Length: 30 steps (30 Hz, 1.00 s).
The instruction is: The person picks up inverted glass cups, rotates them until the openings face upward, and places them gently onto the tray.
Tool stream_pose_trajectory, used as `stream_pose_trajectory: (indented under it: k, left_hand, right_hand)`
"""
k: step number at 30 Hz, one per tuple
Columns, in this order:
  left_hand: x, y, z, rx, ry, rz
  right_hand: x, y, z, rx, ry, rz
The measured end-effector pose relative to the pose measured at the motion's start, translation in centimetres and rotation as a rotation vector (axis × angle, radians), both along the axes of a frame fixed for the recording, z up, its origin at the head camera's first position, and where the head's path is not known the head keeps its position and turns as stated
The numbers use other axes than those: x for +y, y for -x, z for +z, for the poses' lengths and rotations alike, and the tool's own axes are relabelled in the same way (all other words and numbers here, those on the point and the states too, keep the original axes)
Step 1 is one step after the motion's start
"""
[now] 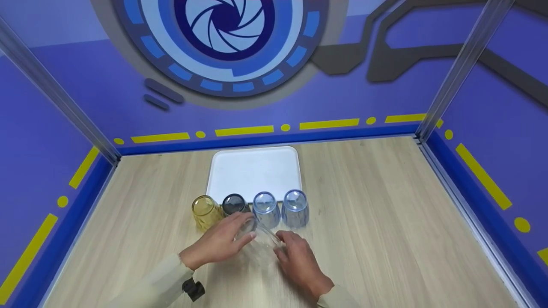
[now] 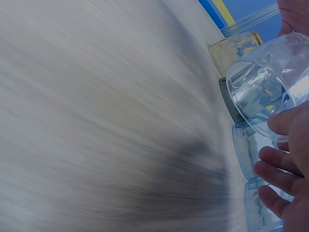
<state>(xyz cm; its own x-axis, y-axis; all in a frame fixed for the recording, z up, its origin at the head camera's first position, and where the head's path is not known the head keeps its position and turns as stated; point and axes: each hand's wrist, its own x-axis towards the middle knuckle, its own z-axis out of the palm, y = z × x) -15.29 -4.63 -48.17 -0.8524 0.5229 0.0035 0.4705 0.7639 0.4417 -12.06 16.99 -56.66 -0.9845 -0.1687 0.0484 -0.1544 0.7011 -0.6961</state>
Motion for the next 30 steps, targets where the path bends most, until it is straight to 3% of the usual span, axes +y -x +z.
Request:
stream_pose_trajectory:
  k: [14, 30]
  left_hand:
    - [0.12, 0.00, 0.04, -0.064, -0.054, 0.011]
    - [0.13, 0.11, -0.07, -0.093, -0.075, 0.005]
  right_hand:
    - [-0.23, -0.03, 0.33, 0.009, -0.043, -0.089]
    - [-0.29, -0.02, 0.65, 0.140, -0.089, -0.163]
